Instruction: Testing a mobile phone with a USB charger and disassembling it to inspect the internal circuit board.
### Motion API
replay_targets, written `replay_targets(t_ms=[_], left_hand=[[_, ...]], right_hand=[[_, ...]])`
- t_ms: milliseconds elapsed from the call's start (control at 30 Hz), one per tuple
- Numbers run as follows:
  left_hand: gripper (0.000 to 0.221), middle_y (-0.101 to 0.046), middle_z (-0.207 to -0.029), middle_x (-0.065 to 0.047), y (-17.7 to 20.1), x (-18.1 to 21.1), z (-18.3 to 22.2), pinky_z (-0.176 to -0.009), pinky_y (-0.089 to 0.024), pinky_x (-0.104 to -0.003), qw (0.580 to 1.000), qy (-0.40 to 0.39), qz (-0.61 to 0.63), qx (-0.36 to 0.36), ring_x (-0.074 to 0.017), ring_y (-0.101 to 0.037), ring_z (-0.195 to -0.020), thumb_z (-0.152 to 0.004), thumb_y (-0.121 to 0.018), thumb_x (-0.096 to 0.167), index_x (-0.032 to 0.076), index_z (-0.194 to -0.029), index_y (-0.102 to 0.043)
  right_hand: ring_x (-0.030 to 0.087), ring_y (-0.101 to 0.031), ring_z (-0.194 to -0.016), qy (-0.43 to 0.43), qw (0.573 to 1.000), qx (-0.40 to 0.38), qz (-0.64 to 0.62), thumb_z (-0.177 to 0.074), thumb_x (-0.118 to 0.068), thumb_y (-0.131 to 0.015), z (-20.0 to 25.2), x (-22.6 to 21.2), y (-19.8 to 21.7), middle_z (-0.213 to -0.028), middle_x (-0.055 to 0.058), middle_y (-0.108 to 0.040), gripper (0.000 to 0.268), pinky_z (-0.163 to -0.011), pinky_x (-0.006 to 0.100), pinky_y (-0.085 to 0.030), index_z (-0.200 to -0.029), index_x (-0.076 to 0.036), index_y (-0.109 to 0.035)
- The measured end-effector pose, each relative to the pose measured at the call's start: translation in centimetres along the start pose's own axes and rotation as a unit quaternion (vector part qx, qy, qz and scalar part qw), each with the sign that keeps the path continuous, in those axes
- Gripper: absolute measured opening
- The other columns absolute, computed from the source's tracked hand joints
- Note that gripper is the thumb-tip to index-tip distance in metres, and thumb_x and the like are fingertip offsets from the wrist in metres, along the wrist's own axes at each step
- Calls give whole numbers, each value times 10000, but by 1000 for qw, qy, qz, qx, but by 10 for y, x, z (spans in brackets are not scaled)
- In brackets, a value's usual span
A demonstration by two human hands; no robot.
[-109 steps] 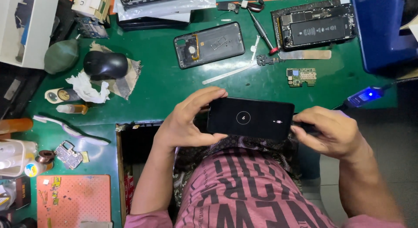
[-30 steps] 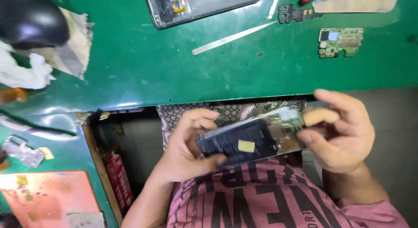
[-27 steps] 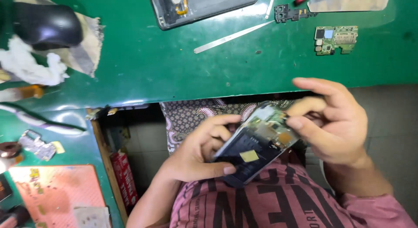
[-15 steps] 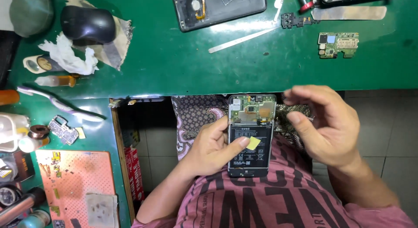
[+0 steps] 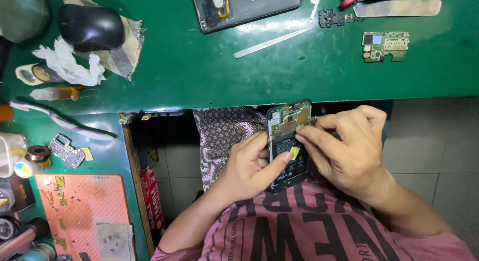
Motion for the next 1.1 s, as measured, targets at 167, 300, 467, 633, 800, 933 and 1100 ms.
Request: replay_targets(t_ms=[167, 300, 467, 633, 800, 933, 1100], left_hand=[[232, -318, -634, 27, 6, 9, -3, -350, -217, -184, 999, -16, -29, 11, -42, -260, -446, -811, -549, 188, 33, -984, -550], [210, -367, -625, -10, 18, 30, -15, -338, -271, -184, 993, -80, -81, 19, -82, -324, -498, -812, -536, 189, 10, -920, -555], [180, -547, -749, -76, 40, 79, -56, -562, -399, -237, 960, -237, -152, 6, -158, -484, -619, -817, -541, 127, -10, -934, -552], [123, -450, -669, -36, 59, 117, -114, -525, -332, -245, 926, -328, -188, -27, -143, -387, -562, -820, -538, 133, 15, -856, -536], [122, -457, -669, -8, 63, 111, -165, -538, -325, -220, 936, -330, -117, -39, -109, -386, -595, -824, -528, 148, 37, -779, -506], [207, -499, -732, 14, 60, 66, -182, -529, -364, -193, 977, -212, -39, 8, -67, -404, -622, -807, -553, 182, 46, -961, -580], [184, -468, -653, -11, 52, 68, -175, -486, -337, -236, 962, -231, -137, 40, -118, -387, -534, -810, -531, 192, 57, -931, -566]], right_hand=[[200, -471, -644, 25, 1000, -3, 9, -831, -141, -634, -4, 3, 0, -769, 11, -552, 60, -715, 381, -234, -889, -130, -619], [203, -466, -618, 74, 997, 24, 8, -837, -132, -618, -21, 5, 8, -741, 23, -558, 64, -704, 376, -228, -897, -112, -628], [204, -465, -655, 140, 990, 34, 15, -842, -162, -702, -69, 27, 32, -775, 29, -585, 121, -746, 374, -242, -853, -68, -627], [239, -499, -752, 134, 990, 20, 40, -895, -155, -712, -113, 61, 48, -836, 43, -558, 134, -802, 373, -241, -868, -82, -604], [244, -529, -792, 104, 988, 111, 22, -888, -114, -670, -131, 91, 45, -859, 94, -591, 122, -826, 356, -274, -857, -26, -591], [221, -522, -675, 72, 978, 192, -38, -807, -28, -696, -127, 102, 30, -732, 104, -593, 114, -763, 368, -291, -764, 1, -595], [208, -490, -679, 60, 989, 135, -24, -805, -169, -663, -128, 98, 16, -783, 40, -551, 117, -749, 374, -254, -865, -71, -635]])
Point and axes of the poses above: each hand's wrist, its own z-axis away from the middle knuckle, its own y-axis out of the back of the hand, x = y × z, the point moved 5 cm from there along -z, towards the middle knuckle
